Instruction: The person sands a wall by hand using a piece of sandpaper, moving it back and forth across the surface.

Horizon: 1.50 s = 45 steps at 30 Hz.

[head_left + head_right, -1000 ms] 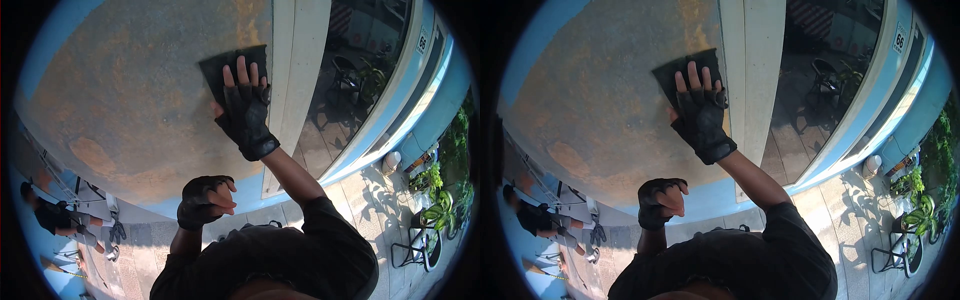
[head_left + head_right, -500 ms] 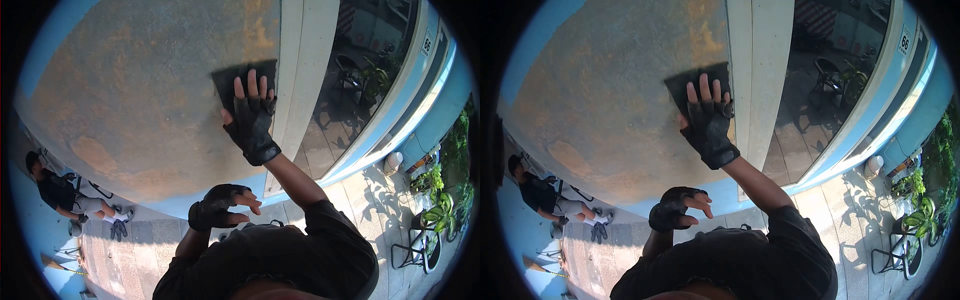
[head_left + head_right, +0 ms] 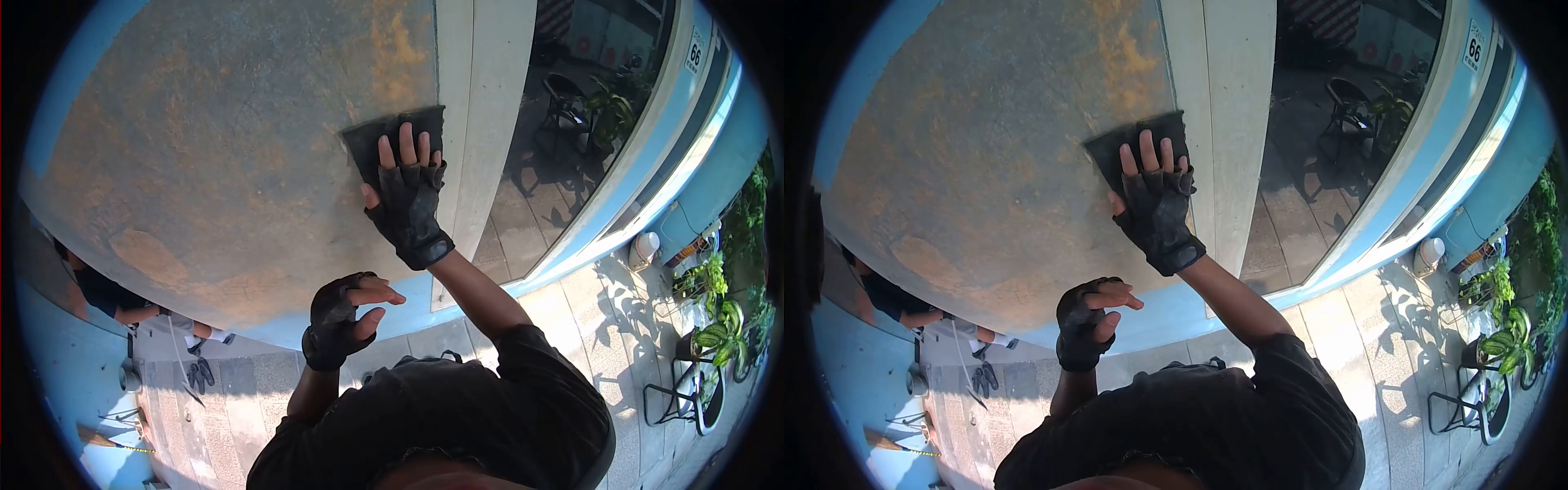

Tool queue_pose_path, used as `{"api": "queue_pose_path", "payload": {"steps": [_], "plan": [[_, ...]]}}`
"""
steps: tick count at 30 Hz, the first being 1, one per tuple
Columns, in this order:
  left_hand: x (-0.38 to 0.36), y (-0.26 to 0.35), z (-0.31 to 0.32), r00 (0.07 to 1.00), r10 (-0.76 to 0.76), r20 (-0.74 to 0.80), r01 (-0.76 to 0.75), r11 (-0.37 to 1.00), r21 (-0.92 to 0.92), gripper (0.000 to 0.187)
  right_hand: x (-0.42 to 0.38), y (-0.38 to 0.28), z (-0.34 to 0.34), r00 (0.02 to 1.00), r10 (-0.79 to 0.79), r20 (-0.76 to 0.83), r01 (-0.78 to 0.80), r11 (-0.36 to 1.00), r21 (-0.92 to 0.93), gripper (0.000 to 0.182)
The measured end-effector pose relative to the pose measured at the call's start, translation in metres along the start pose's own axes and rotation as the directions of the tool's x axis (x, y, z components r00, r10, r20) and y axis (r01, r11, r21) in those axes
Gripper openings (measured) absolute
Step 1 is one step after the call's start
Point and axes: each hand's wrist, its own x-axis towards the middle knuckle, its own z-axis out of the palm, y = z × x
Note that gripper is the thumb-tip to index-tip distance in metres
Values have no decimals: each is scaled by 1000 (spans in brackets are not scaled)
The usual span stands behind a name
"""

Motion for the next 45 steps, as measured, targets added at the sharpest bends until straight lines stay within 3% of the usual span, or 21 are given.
{"api": "queue_pose_path", "payload": {"steps": [5, 8, 11, 16, 20, 24, 26, 28, 32, 37, 45], "plan": [[-7, 1, 7, 1000, 7, -21, -5, 995, 100, 21, -186, 19, 70, 986, 86, 144, -81, 996, -45, 78], [-8, -1, 9, 1000, 22, -22, -18, 988, 150, 21, -230, 25, 86, 986, 89, 138, -88, 996, -13, 82], [-5, 4, 13, 999, -3, -38, 8, 992, 128, 21, -169, 11, 76, 989, 131, 61, -133, 991, 29, 83], [-1, 2, 14, 999, 20, -50, -12, 989, 150, 24, -37, -13, 22, 997, 76, 1, -75, 989, 124, 75], [-7, 3, 17, 997, 34, -66, -17, 970, 241, 22, -66, -11, 32, 997, 75, 9, -75, 992, 105, 78], [-16, 4, 15, 994, -45, -101, 59, 988, 140, 22, -212, 4, 84, 976, 177, 130, -183, 982, 38, 75], [-19, 1, 10, 999, -9, -47, 21, 968, 252, 21, -262, 12, 93, 967, 191, 168, -201, 978, 49, 76], [-18, 5, 3, 1000, -5, -15, 8, 974, 227, 20, -258, 6, 91, 955, 213, 205, -228, 972, 52, 76], [-18, 1, -12, 999, -15, 29, 10, 981, 194, 23, -173, 6, 78, 970, 244, -23, -243, 970, 31, 76], [-27, -12, -16, 998, -19, 55, 12, 991, 134, 24, -98, 3, 47, 974, 209, -84, -204, 977, 67, 71], [-41, -12, -16, 994, -58, 96, 48, 993, 104, 23, -282, 14, 125, 974, 219, 61, -216, 975, -57, 75]]}}
